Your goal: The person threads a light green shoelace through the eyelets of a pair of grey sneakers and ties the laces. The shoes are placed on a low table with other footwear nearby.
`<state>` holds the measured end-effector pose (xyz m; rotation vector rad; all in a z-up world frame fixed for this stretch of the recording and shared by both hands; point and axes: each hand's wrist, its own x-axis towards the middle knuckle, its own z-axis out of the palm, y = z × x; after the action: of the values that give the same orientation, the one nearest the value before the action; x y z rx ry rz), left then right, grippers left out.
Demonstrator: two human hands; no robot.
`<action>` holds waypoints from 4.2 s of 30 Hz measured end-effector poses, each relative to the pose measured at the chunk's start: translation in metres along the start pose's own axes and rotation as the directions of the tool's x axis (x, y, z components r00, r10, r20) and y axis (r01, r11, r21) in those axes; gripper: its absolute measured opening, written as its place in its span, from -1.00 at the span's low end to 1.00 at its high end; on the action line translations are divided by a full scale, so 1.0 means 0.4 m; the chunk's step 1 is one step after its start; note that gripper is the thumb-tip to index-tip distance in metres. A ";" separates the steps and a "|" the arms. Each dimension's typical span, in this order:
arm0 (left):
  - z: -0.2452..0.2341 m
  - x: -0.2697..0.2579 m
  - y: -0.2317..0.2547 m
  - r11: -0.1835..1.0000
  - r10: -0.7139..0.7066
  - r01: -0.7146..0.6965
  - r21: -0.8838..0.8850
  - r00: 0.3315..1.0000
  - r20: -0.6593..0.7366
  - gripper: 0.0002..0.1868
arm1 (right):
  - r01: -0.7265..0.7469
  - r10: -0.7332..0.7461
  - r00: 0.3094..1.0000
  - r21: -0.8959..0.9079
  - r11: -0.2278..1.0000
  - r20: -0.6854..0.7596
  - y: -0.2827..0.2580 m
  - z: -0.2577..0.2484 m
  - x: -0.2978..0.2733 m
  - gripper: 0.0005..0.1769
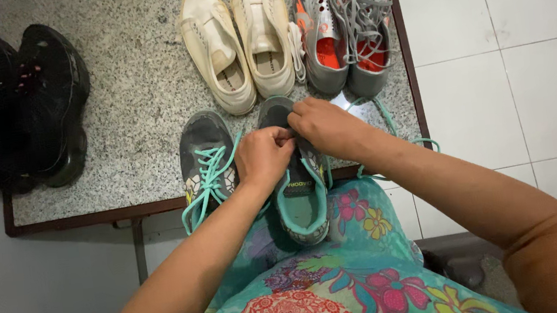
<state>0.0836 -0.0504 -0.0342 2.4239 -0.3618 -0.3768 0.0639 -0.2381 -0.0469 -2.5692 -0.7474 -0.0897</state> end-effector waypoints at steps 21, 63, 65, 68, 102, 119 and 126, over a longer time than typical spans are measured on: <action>-0.027 0.004 0.010 0.837 0.533 -0.502 0.219 0.838 -0.114 -0.95 | -0.034 0.044 0.996 0.121 0.992 -0.080 -0.003 -0.018 -0.028 -0.87; -0.031 0.004 -0.008 0.956 0.252 -0.248 0.155 0.968 -0.009 -0.85 | -0.058 0.094 0.973 0.168 0.984 -0.209 -0.023 -0.032 -0.043 -0.89; -0.033 0.003 -0.007 0.948 0.286 -0.280 0.152 0.958 -0.020 -0.84 | -0.056 0.079 0.977 0.122 0.991 -0.199 -0.022 -0.035 -0.037 -0.87; -0.035 0.002 -0.001 0.966 0.217 -0.215 0.141 0.976 0.003 -0.84 | -0.039 0.051 0.979 0.066 0.997 -0.196 -0.022 -0.041 -0.038 -0.86; -0.037 0.002 0.018 0.967 0.228 -0.226 0.120 0.974 0.004 -0.82 | -0.085 0.035 0.982 -0.269 0.959 -0.186 -0.040 -0.066 -0.040 -0.95; -0.019 0.002 0.012 0.946 0.273 -0.272 0.178 0.962 0.016 -0.89 | 0.013 -0.035 0.995 -0.230 0.973 -0.092 -0.016 -0.031 -0.017 -0.97; -0.007 -0.007 0.029 0.975 0.178 -0.171 0.145 0.983 -0.038 -0.89 | -0.270 0.271 0.943 0.032 0.962 -0.193 -0.040 0.009 -0.044 -0.93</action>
<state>0.0801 -0.0563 -0.0240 2.5092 -0.5917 -0.2178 0.0403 -0.2333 -0.0470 -2.5837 -0.3169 -0.2483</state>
